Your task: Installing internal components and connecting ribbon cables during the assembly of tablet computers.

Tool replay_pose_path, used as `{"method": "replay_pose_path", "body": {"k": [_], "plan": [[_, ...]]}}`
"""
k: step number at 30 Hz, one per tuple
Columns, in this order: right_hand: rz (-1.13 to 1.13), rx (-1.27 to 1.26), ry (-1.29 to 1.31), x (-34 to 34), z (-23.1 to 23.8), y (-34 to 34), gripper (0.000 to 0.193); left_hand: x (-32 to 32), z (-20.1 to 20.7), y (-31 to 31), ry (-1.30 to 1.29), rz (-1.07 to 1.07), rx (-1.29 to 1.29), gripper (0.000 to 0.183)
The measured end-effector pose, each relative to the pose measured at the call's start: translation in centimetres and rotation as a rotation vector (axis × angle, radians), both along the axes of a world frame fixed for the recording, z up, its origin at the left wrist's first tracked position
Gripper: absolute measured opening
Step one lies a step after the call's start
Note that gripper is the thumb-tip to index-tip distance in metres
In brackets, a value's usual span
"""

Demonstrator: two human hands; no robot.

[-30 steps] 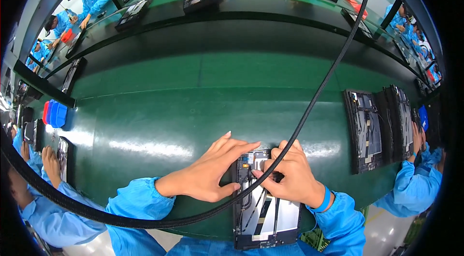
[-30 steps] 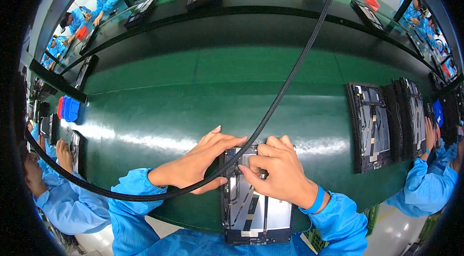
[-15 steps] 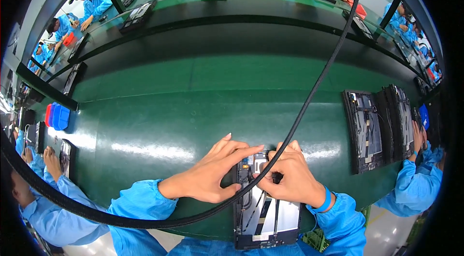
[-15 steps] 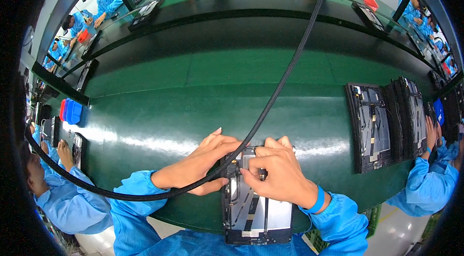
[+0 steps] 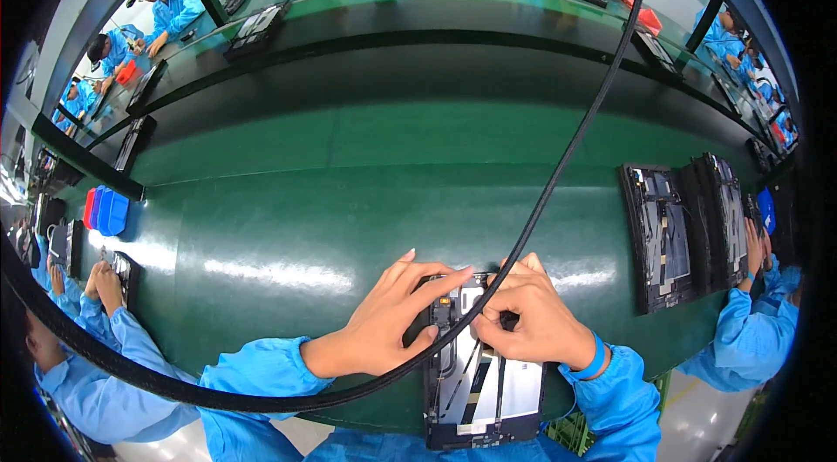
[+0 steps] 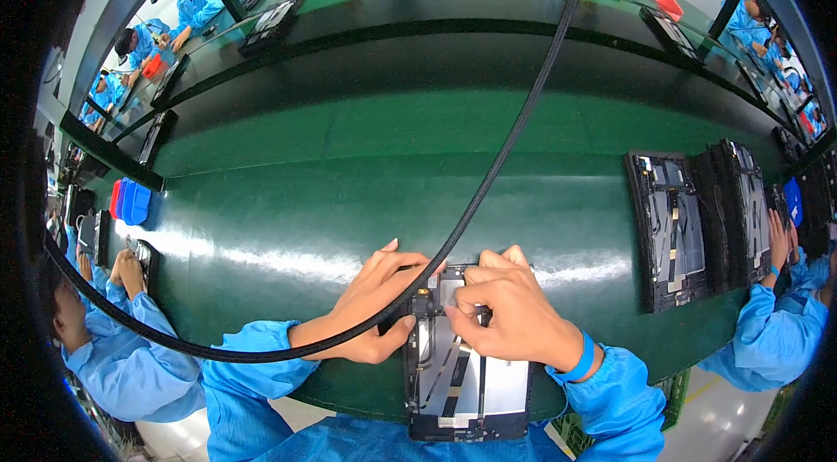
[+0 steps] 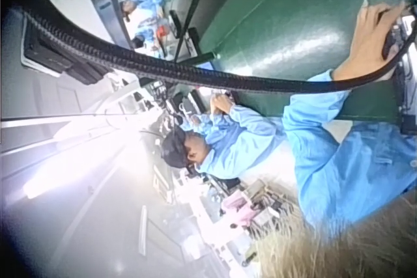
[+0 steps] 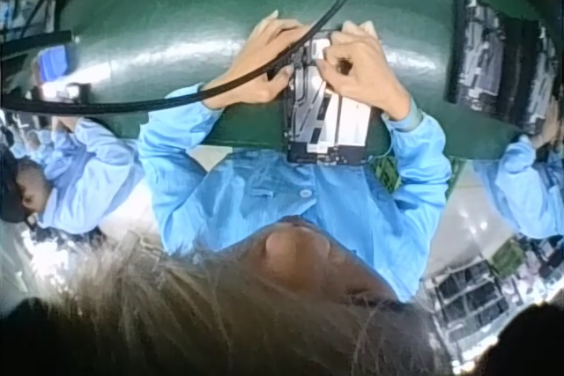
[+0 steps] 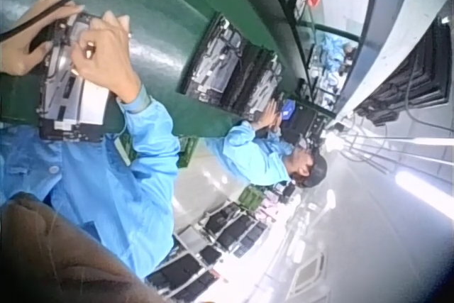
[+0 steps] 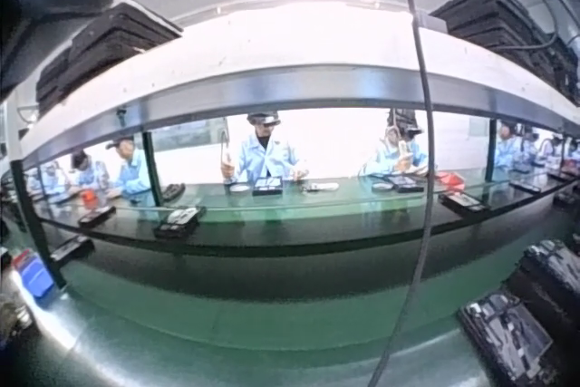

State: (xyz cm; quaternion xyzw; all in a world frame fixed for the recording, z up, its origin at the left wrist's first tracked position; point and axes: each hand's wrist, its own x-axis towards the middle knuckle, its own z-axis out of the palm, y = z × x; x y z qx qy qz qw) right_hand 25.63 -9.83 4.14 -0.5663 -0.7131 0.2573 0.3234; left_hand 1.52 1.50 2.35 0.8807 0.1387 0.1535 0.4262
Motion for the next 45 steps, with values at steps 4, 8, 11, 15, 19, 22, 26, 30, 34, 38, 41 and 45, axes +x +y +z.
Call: {"method": "replay_pose_path", "body": {"k": [4,8,11,15,19,22,26,30,34,38,41,45], "plan": [[-0.072,0.068,0.004,-0.5,-0.9,0.2,0.035,-0.5,-0.9,-1.2,-0.155,0.181,0.111,0.068],[-0.084,0.079,-0.006,-0.3,-0.9,0.1,0.034,-1.1,-1.1,-1.9,-0.167,0.142,0.522,0.046],[-0.064,0.02,-0.013,-0.9,0.1,0.4,0.031,-1.7,-0.7,-2.3,-0.174,0.146,0.693,0.036],[-0.012,-0.063,-0.004,-0.2,0.8,0.2,0.027,-1.6,-0.8,-2.8,-0.175,0.139,0.715,0.036],[0.027,-0.092,0.013,0.1,1.0,0.1,0.025,-1.5,-0.8,-3.2,-0.203,0.147,0.759,0.032],[0.045,-0.078,0.054,0.1,0.7,0.0,0.025,-1.5,-0.5,-3.4,-0.212,0.173,0.725,0.032],[0.048,-0.049,0.036,0.2,0.6,-0.2,0.026,-1.7,0.0,-3.8,-0.135,0.165,0.546,0.044],[0.037,-0.009,0.027,0.1,0.5,-0.1,0.027,-1.7,0.8,-4.4,-0.076,0.185,0.45,0.044],[0.046,0.01,0.001,0.2,0.1,-0.5,0.028,-1.3,1.0,-4.8,-0.05,0.19,0.462,0.042],[0.063,0.142,0.032,1.2,-0.2,-0.8,0.025,-1.4,0.5,-5.0,-0.024,0.188,0.509,0.04],[0.039,0.148,-0.034,2.1,0.0,-1.9,0.022,-1.5,-0.3,-3.8,-0.101,0.153,0.69,0.034],[-0.01,0.141,-0.027,2.5,0.2,-2.6,0.016,-1.9,-1.8,-1.8,-0.259,-0.108,0.94,0.034]]}}
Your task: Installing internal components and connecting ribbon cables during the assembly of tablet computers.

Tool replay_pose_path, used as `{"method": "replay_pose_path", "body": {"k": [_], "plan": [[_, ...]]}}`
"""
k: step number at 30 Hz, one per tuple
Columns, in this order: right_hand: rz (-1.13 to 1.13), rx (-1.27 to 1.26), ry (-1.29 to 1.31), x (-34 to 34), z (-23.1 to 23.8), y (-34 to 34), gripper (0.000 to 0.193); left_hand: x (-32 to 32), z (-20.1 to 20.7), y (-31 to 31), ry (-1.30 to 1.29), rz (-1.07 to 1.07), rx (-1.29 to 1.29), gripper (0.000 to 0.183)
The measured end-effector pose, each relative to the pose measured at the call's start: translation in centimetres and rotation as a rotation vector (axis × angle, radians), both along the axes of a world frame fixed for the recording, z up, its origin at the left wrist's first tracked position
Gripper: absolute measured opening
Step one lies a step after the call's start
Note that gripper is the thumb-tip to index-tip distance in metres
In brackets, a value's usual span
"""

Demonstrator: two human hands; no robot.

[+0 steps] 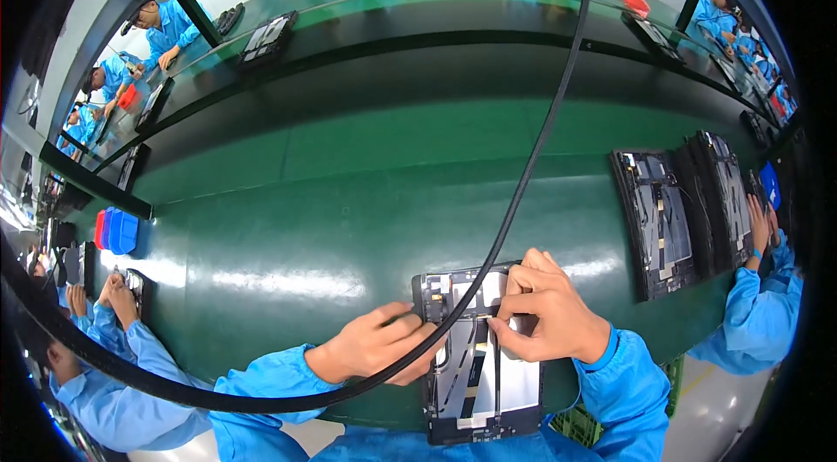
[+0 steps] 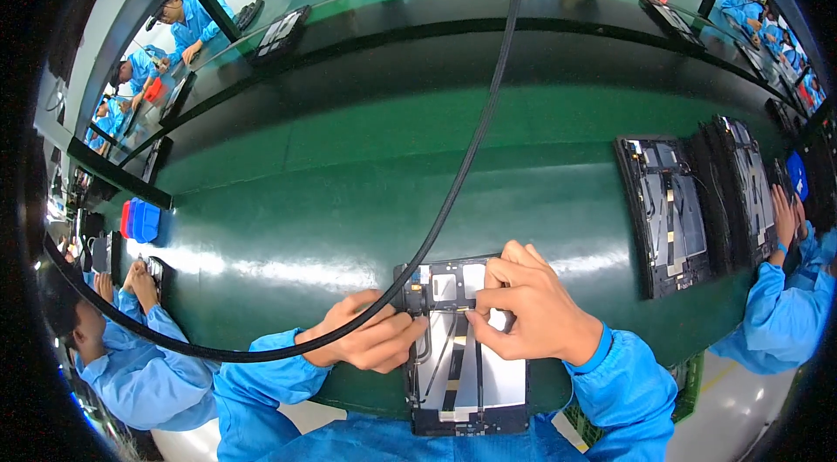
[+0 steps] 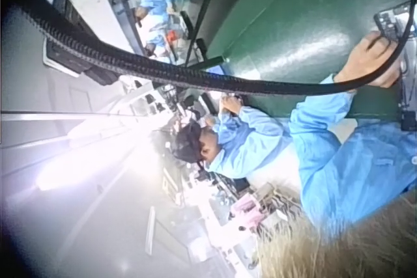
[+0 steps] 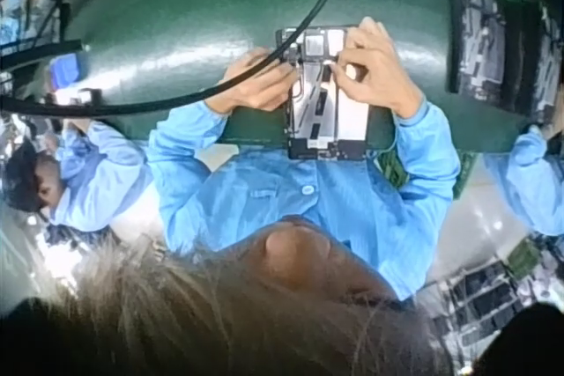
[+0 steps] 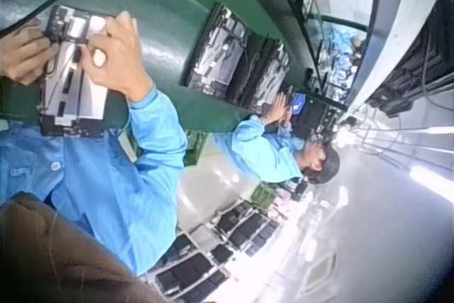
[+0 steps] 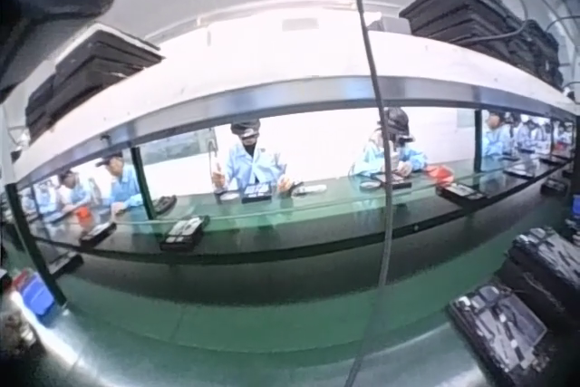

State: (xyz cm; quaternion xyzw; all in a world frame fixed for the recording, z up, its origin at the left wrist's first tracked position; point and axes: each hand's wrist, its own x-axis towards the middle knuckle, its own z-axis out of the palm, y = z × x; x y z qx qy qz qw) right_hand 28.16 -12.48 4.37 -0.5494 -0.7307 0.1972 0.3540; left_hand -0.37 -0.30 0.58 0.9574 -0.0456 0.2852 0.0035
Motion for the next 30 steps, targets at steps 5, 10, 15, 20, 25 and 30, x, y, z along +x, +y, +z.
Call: {"method": "replay_pose_path", "body": {"k": [5,10,15,20,25,30], "plan": [[-0.028,0.01,0.033,1.0,0.7,-0.1,0.014,1.1,0.8,0.6,0.062,-0.062,-0.097,0.041],[-0.04,-0.029,0.011,1.7,1.0,-0.4,0.015,1.9,1.5,-0.2,0.125,-0.102,-0.284,0.043],[-0.059,-0.113,0.063,2.5,0.9,-0.5,0.017,2.5,2.0,-1.2,0.15,-0.133,-0.401,0.032],[-0.049,-0.29,0.14,3.9,1.3,-0.6,0.021,3.4,3.4,-2.3,0.246,-0.201,-0.529,0.02],[-0.006,-0.368,0.183,4.7,0.8,-0.8,0.023,4.3,2.4,-4.1,0.137,-0.167,-0.499,0.018],[0.012,-0.413,0.198,5.3,0.5,-1.0,0.024,5.5,2.1,-5.6,0.102,-0.208,-0.569,0.03]]}}
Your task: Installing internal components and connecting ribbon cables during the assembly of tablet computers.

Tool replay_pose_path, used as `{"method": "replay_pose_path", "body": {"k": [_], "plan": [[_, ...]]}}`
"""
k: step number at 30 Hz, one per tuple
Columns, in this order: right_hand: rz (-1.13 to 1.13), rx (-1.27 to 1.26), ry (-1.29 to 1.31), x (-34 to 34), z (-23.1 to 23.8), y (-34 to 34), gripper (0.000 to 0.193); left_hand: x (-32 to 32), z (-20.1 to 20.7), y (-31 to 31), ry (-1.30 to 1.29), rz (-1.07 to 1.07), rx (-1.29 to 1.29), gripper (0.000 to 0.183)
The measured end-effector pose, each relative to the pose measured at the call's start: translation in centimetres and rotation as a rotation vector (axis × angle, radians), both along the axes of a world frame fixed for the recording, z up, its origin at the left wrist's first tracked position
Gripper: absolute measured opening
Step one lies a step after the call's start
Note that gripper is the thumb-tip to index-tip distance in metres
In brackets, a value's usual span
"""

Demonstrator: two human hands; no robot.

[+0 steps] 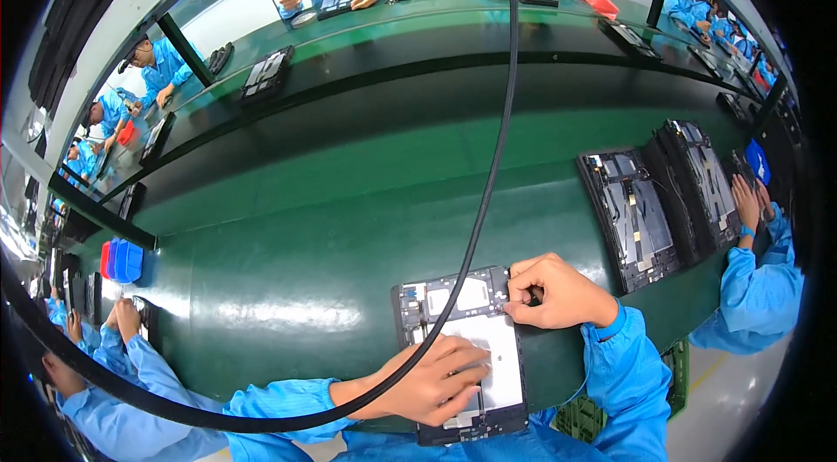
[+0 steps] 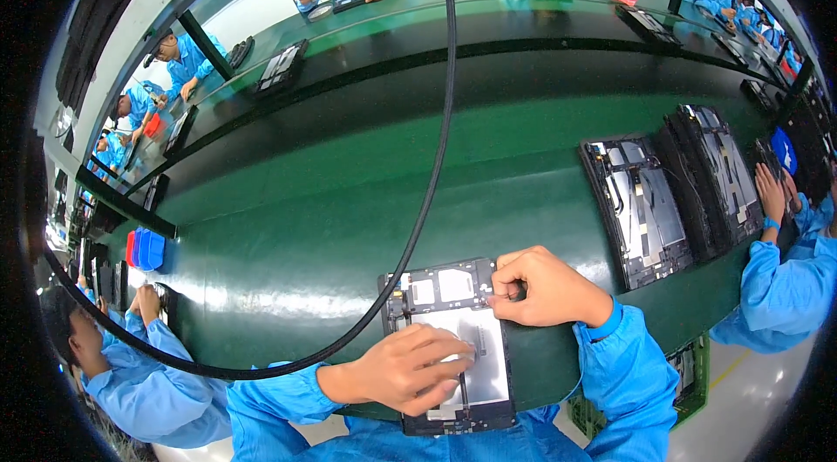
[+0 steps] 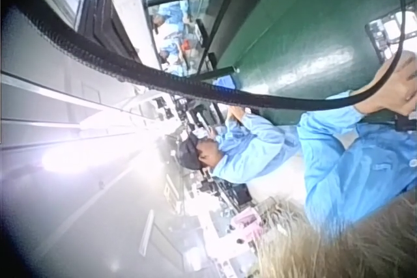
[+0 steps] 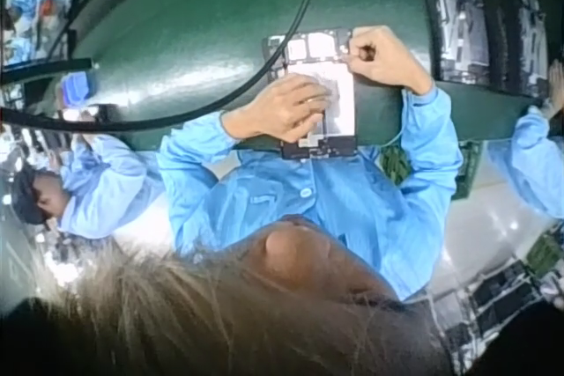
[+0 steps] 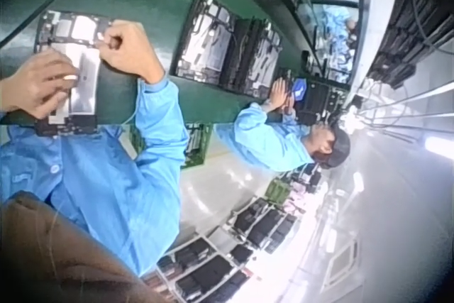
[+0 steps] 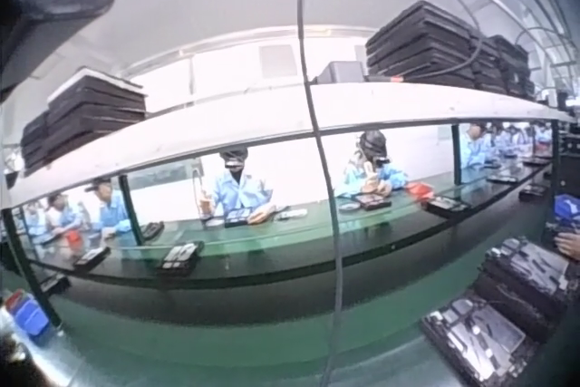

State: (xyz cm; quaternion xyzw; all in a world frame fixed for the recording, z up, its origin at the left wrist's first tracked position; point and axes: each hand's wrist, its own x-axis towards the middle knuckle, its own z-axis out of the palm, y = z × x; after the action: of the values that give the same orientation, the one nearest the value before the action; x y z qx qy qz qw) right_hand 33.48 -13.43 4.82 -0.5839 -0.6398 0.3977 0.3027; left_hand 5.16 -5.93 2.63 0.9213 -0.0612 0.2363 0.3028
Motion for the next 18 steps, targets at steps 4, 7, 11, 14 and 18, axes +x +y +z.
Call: {"method": "replay_pose_path", "body": {"k": [4,7,11,14,18], "plan": [[0.013,0.016,0.033,0.2,-0.1,0.2,0.024,1.3,0.1,-1.2,-0.017,-0.041,-0.092,0.03],[0.028,-0.018,0.07,0.3,-0.2,0.3,0.023,1.7,0.0,-1.9,0.05,-0.015,-0.04,0.038],[0.075,0.028,0.039,0.7,-0.3,0.2,0.024,2.0,0.2,-2.0,0.098,0.263,0.303,0.051],[0.079,0.041,0.059,0.8,-0.5,-0.1,0.026,2.1,0.4,-2.3,0.134,0.301,0.354,0.054],[0.09,0.032,0.038,0.5,-0.5,0.3,0.026,1.9,0.2,-1.7,0.155,0.276,0.318,0.056]]}}
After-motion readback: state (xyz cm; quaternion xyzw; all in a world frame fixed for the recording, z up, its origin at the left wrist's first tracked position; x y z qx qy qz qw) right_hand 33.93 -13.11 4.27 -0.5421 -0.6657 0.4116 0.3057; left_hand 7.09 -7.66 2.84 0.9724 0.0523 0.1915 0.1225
